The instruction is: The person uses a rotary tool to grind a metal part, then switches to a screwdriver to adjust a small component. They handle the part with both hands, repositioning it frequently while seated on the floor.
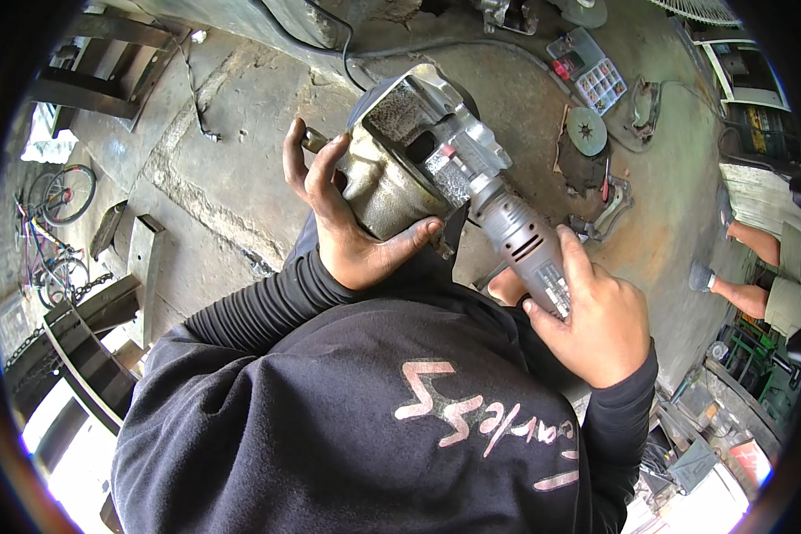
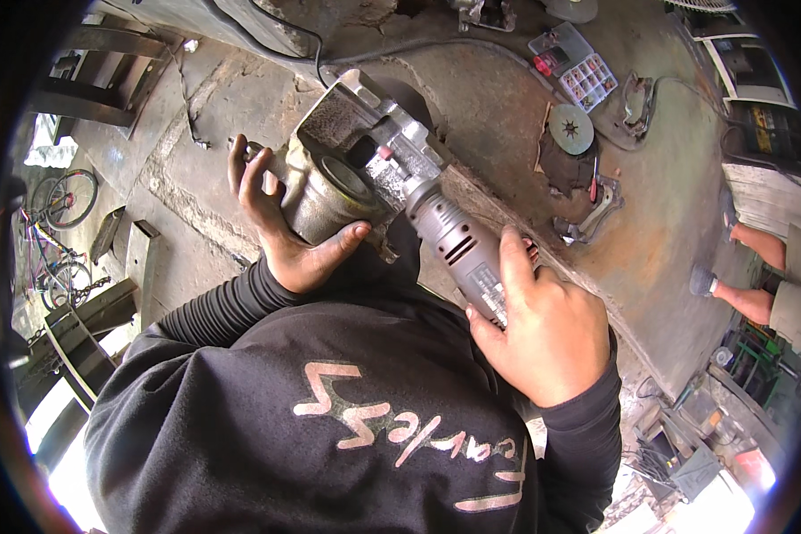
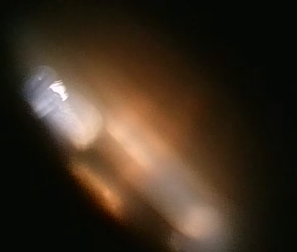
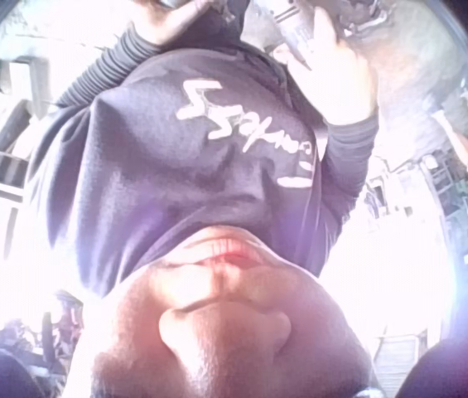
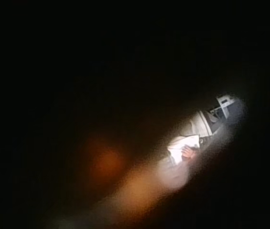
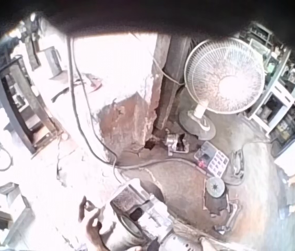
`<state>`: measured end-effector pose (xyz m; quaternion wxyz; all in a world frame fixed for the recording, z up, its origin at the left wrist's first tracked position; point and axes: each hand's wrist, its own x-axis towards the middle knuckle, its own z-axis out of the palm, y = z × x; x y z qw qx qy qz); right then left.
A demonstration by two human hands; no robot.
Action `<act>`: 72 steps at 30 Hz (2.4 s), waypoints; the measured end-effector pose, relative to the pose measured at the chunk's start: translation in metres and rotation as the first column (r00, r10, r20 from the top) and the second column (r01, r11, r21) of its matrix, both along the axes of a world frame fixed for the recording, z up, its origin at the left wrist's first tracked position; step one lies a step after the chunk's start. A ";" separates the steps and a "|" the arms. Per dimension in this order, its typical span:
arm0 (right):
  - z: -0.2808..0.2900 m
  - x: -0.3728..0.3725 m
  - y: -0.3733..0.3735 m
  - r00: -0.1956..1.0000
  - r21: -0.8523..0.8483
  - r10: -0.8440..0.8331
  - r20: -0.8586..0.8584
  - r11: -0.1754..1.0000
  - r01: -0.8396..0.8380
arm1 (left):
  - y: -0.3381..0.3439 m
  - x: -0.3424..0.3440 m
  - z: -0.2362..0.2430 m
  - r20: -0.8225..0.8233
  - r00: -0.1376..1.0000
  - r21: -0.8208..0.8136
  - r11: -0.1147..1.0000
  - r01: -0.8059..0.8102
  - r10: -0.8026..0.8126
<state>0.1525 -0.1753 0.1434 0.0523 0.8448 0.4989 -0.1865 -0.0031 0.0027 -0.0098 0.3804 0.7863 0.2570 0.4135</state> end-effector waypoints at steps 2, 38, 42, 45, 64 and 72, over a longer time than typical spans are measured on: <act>0.005 -0.002 0.002 0.999 -0.030 0.029 -0.031 0.999 -0.030 | 0.000 0.000 0.000 -0.003 1.000 0.003 1.000 -0.004 0.004; -0.013 -0.024 0.003 0.985 -0.043 -0.170 -0.013 0.985 0.169 | -0.003 0.001 -0.001 -0.001 1.000 0.022 1.000 -0.005 0.005; -0.016 -0.029 0.001 0.983 -0.010 -0.181 -0.036 0.983 0.181 | -0.002 0.001 0.002 0.098 0.994 -0.062 0.997 0.049 -0.043; -0.020 -0.031 -0.001 0.979 0.037 -0.183 -0.090 0.982 0.187 | 0.001 0.001 0.009 0.303 0.952 -0.291 0.947 0.135 -0.042; 0.002 -0.035 -0.028 0.897 0.243 -0.230 -0.377 0.910 0.336 | 0.031 -0.026 0.033 0.139 0.960 -0.777 0.575 0.257 -0.242; -0.009 -0.038 -0.066 0.256 0.146 -0.143 -0.956 0.523 0.840 | 0.105 0.024 0.034 -0.209 0.819 -0.073 0.843 0.532 -0.535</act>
